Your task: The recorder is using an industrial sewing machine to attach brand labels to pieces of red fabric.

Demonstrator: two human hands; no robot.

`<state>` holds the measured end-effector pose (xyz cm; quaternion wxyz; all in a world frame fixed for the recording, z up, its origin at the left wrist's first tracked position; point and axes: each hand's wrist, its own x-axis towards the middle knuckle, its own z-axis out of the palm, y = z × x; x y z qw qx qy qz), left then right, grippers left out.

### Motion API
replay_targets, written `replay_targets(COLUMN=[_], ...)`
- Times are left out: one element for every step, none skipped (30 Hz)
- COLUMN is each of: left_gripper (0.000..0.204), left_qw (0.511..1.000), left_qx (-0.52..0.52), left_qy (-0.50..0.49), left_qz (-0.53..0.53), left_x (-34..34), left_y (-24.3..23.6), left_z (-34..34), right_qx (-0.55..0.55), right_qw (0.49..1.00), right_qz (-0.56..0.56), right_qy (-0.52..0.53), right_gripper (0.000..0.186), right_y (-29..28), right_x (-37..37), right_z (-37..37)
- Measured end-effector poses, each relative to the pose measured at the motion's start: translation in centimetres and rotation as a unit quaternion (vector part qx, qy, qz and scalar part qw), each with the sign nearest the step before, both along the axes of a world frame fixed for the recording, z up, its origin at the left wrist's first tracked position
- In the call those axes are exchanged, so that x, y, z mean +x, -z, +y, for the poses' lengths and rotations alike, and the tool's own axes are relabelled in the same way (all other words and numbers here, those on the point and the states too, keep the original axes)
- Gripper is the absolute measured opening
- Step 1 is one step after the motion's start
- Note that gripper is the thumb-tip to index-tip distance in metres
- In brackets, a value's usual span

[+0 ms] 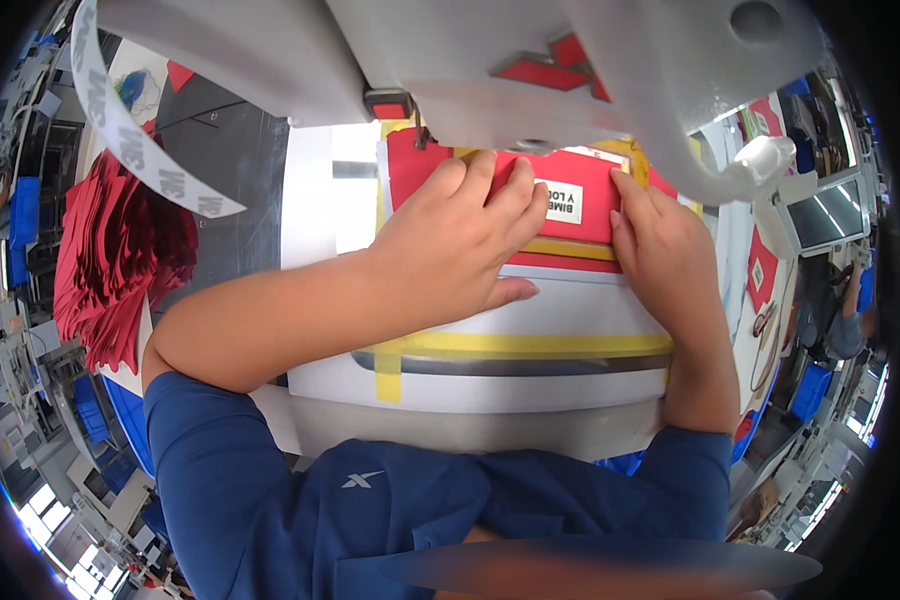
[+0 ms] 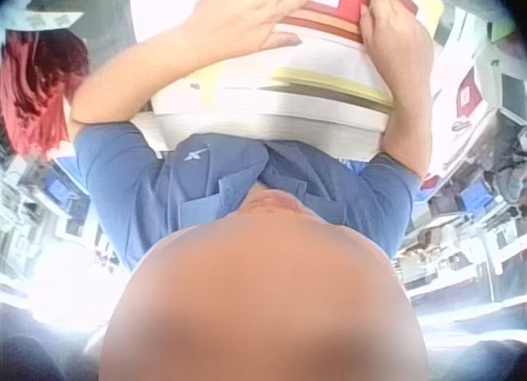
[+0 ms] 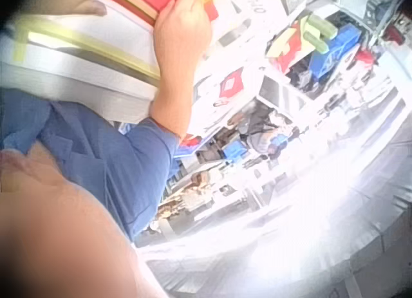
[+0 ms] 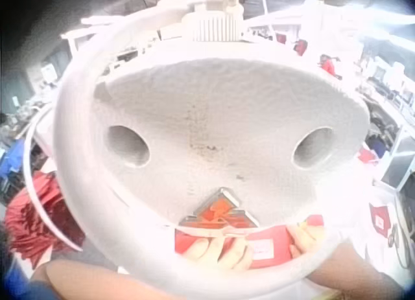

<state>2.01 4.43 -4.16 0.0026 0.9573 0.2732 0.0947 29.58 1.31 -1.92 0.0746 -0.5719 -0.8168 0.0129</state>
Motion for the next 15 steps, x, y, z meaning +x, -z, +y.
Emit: replay_targets(left_gripper=[0.081,0.081,0.081,0.080,0.080,0.080,0.079,0.078,0.078,0.078,0.078,0.078,0.080,0.081,0.081], left_qw=[1.000,1.000,1.000,1.000,1.000,1.000,0.999,0.998,0.998,0.998,0.996,0.996,0.997,0.998,0.998], left_qx=[0.001,0.000,0.000,-0.011,-0.022,-0.021,-0.037,-0.053,-0.053,-0.068,-0.083,-0.082,-0.071,-0.060,-0.060], left_qy=[-0.003,-0.005,-0.004,-0.003,-0.002,-0.001,0.005,0.009,0.009,0.012,0.014,0.013,0.009,0.005,0.002], left_qz=[0.002,0.003,0.001,0.005,0.010,0.007,0.012,0.016,0.012,0.015,0.017,0.012,0.021,0.031,0.026], left_x=[0.0,0.0,-0.1,-0.1,-0.2,-0.3,-0.4,-0.5,-0.7,-0.8,-0.9,-0.9,-1.0,-1.1,-1.2], left_y=[0.0,0.0,0.0,-0.2,-0.3,-0.3,-0.3,-0.3,-0.5,-0.7,-1.0,-1.1,-1.3,-1.4,-1.4], left_z=[0.0,0.0,0.0,0.0,0.0,0.0,0.0,-0.1,-0.1,-0.1,-0.1,-0.1,-0.2,-0.2,-0.2], right_qx=[0.002,0.001,0.003,0.006,0.006,0.003,0.000,0.001,-0.013,-0.026,-0.026,-0.022,-0.017,-0.017,-0.011], right_qw=[1.000,1.000,1.000,1.000,1.000,1.000,1.000,1.000,1.000,0.999,1.000,1.000,1.000,1.000,1.000], right_qz=[0.007,0.005,0.008,0.011,0.008,0.012,0.017,0.013,0.017,0.021,0.016,0.013,0.009,0.004,0.008], right_qy=[-0.002,-0.001,-0.001,-0.002,0.000,0.003,0.005,0.006,0.001,-0.003,-0.004,-0.004,-0.005,-0.007,-0.009], right_gripper=[0.037,0.037,0.037,0.036,0.036,0.034,0.032,0.032,0.034,0.036,0.036,0.036,0.035,0.035,0.035], right_y=[0.0,0.0,0.1,0.1,0.1,0.1,0.0,-0.1,-0.2,-0.3,-0.3,-0.2,-0.1,-0.1,-0.1], right_x=[0.0,0.0,0.0,-0.1,-0.1,-0.2,-0.2,-0.3,-0.4,-0.4,-0.5,-0.6,-0.7,-1.0,-1.3], right_z=[0.0,0.1,0.1,0.1,0.1,0.0,0.0,0.1,0.1,0.2,0.2,0.2,0.2,0.2,0.3])
